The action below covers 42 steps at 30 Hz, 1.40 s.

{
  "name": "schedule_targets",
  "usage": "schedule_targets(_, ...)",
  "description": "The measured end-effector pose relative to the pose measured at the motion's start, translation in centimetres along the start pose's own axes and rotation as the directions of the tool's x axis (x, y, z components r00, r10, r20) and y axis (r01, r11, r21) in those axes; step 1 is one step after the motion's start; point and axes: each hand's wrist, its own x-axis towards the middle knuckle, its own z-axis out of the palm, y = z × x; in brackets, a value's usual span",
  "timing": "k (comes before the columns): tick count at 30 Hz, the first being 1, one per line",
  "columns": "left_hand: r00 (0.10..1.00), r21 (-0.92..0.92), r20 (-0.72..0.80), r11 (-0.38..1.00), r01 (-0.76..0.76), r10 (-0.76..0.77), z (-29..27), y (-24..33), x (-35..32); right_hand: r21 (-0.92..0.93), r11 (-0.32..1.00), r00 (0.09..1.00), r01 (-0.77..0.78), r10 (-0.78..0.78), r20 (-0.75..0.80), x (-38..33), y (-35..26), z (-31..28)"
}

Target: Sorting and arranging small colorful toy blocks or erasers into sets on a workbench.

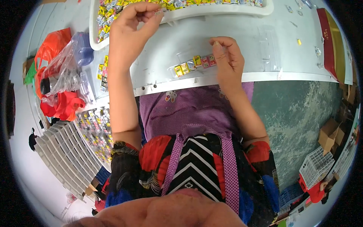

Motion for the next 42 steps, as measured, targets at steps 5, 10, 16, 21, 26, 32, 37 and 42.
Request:
schedule_targets(5,0.977,0.081,-0.124,0.983,-0.162,0.172,0.7,-1.1,1.6,-0.062,0.998,0.996,0.023,-0.017,0.093,-0.1,0.4,0.2)
schedule_targets(10,0.712,0.178,-0.141,0.725,-0.666,0.688,2.4,-3.9,5.9,-0.067,0.998,0.996,-0.003,0.008,0.085,-0.3,0.8,0.2)
schedule_targets(16,0.876,0.429,0.095,0.774,-0.465,0.473,7.0,-3.5,10.7,-0.088,0.995,0.995,0.041,-0.033,0.096,-0.3,1.3,0.0)
schedule_targets(21,0.946,0.618,0.21,0.717,-0.324,0.247,8.6,-4.4,14.4,-0.12,0.991,0.991,0.066,-0.052,0.121,-0.4,1.9,0.0)
schedule_targets(26,0.875,0.785,0.188,0.468,-0.407,0.447,10.2,-4.3,14.7,-0.071,0.991,0.987,0.109,-0.1,0.126,-0.3,2.1,0.0)
schedule_targets(32,0.926,0.804,0.313,0.46,-0.376,0.21,12.7,-6.1,17.1,-0.091,0.989,0.984,0.119,-0.106,0.14,-0.2,1.8,0.2)
schedule_targets(37,0.937,0.721,0.308,0.602,-0.343,0.166,12.3,-6.6,17.2,-0.06,0.995,0.988,0.077,-0.068,0.14,-0.2,1.5,0.3)
schedule_targets(42,0.961,0.21,0.167,0.944,-0.254,0.221,7.1,-2.4,11.5,-0.167,0.98,0.987,0.109,-0.087,0.138,-0.1,1.3,0.0)
